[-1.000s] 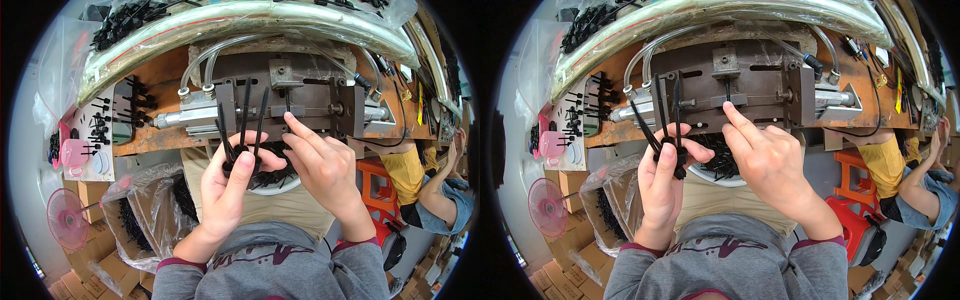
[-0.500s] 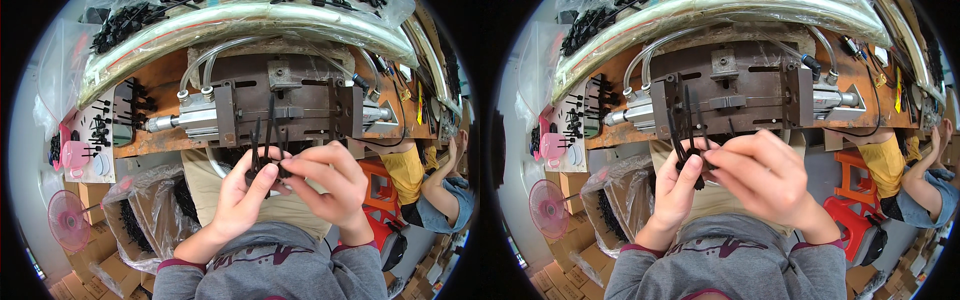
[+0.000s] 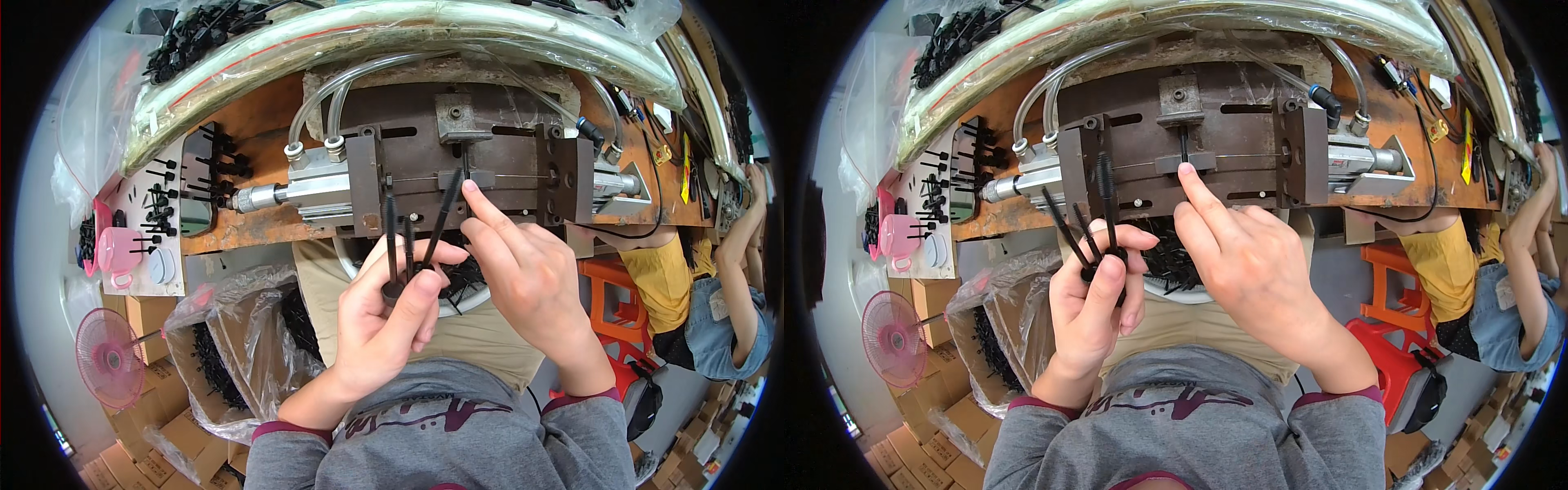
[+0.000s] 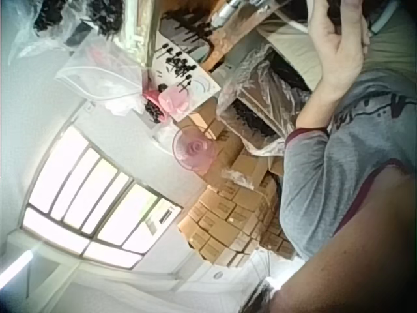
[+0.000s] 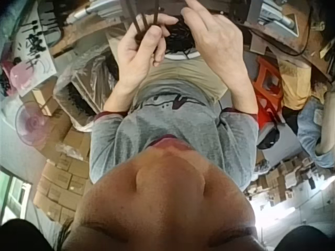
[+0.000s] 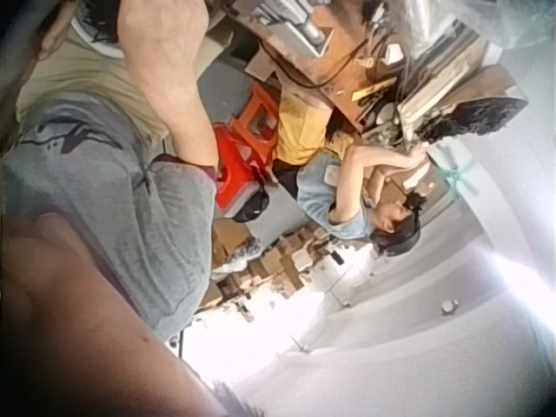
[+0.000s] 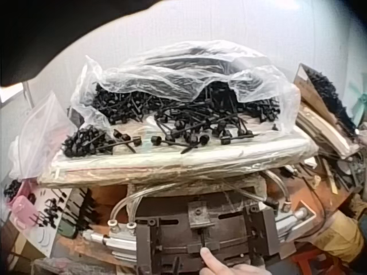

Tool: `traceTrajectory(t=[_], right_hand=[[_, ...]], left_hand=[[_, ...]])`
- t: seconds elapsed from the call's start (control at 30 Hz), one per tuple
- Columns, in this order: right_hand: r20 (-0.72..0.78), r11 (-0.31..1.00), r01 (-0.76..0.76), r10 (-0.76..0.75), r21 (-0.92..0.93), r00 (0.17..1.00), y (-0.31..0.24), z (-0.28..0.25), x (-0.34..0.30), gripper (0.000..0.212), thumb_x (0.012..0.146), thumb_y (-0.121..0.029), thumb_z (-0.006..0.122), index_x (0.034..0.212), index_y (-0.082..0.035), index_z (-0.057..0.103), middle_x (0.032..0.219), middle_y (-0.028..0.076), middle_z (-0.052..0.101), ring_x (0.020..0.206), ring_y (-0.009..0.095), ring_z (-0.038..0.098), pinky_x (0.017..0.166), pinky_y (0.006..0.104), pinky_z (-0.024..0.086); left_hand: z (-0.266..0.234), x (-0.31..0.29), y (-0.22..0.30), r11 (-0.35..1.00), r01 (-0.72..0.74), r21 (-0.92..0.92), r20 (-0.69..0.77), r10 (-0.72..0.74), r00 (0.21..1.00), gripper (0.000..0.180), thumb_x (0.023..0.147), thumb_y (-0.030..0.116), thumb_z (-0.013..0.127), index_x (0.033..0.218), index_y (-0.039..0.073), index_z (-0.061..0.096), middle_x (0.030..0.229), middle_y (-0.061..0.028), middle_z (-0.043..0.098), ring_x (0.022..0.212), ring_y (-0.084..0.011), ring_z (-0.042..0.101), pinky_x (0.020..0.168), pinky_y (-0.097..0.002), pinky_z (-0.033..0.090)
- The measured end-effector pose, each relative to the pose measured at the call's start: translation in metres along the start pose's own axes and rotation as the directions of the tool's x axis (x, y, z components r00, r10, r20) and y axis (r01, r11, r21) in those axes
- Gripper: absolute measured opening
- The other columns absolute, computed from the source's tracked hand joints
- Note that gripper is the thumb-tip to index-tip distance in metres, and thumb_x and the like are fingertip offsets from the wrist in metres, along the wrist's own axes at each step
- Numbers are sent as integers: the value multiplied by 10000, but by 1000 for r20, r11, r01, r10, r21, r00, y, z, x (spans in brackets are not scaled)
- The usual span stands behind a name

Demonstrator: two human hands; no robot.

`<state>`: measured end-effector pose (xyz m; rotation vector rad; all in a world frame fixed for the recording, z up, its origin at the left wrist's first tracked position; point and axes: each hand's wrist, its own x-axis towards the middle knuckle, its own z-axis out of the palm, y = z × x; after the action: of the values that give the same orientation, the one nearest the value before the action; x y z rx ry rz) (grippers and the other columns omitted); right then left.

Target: The recorder manually assembles small black plastic components and uses a pneumatic fixture to secure them.

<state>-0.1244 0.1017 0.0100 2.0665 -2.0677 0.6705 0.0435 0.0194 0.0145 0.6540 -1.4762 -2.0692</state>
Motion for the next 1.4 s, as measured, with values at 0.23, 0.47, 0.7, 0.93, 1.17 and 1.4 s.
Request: traceTrajectory(t=[0.23, 0.47, 0.7, 0.93, 1.17, 1.4], right_hand=[[109, 996, -30, 40, -88, 993, -4, -10, 5, 204, 727, -92, 657, 915, -28, 608, 1199, 165, 656, 580, 151, 610, 557, 275, 479], [-196, 915, 4, 82, 404, 977, -10, -15, -1, 322, 658, -15, 741, 972, -17, 671, 974, 106, 674, 661, 199, 657, 553, 283, 520], [-261, 915, 62, 47, 397, 964, -17, -17, -4, 370, 621, 1, 790, 977, 4, 688, 941, 120, 653, 679, 210, 652, 561, 290, 529], [-133, 927, -96, 154, 362, 979, -1, -6, -12, 270, 704, 37, 735, 958, 40, 642, 1167, 192, 615, 846, 251, 661, 731, 333, 549], [51, 991, -32, 26, 133, 998, 3, 0, -3, 275, 700, -40, 643, 964, 34, 627, 1225, 155, 619, 912, 262, 667, 743, 336, 550], [-79, 998, 22, -18, 60, 997, 4, 9, -6, 302, 684, -62, 647, 970, 35, 660, 1190, 176, 630, 849, 239, 672, 690, 313, 546]], left_hand=[[4, 0, 4, 1000, 1, -23, -65, -2, 998, 423, 1020, 280, 521, 1248, -75, 552, 888, -183, 689, 458, -77, 487, 447, -179, 379], [-10, 0, 2, 981, 71, -182, 56, -62, 997, 303, 1010, 93, 516, 1268, -62, 551, 1110, -172, 685, 709, -101, 626, 654, -210, 509], [6, -3, -6, 995, 51, -80, 38, -49, 998, 300, 965, 12, 578, 1257, -54, 583, 1206, -131, 652, 1060, -163, 630, 911, -286, 512], [0, 2, -8, 997, -35, 65, -110, 42, 993, 171, 965, 67, 595, 1105, -28, 618, 1026, -77, 650, 877, -126, 617, 784, -249, 497], [-11, 1, -6, 980, -1, -200, 44, 10, 999, 236, 1025, 246, 516, 1024, 12, 551, 815, 8, 510, 682, -71, 448, 612, -220, 389], [-3, 6, 3, 970, -10, -242, -52, -3, 999, 297, 1059, 320, 391, 1023, 38, 475, 751, -15, 430, 626, -94, 384, 530, -236, 343]])
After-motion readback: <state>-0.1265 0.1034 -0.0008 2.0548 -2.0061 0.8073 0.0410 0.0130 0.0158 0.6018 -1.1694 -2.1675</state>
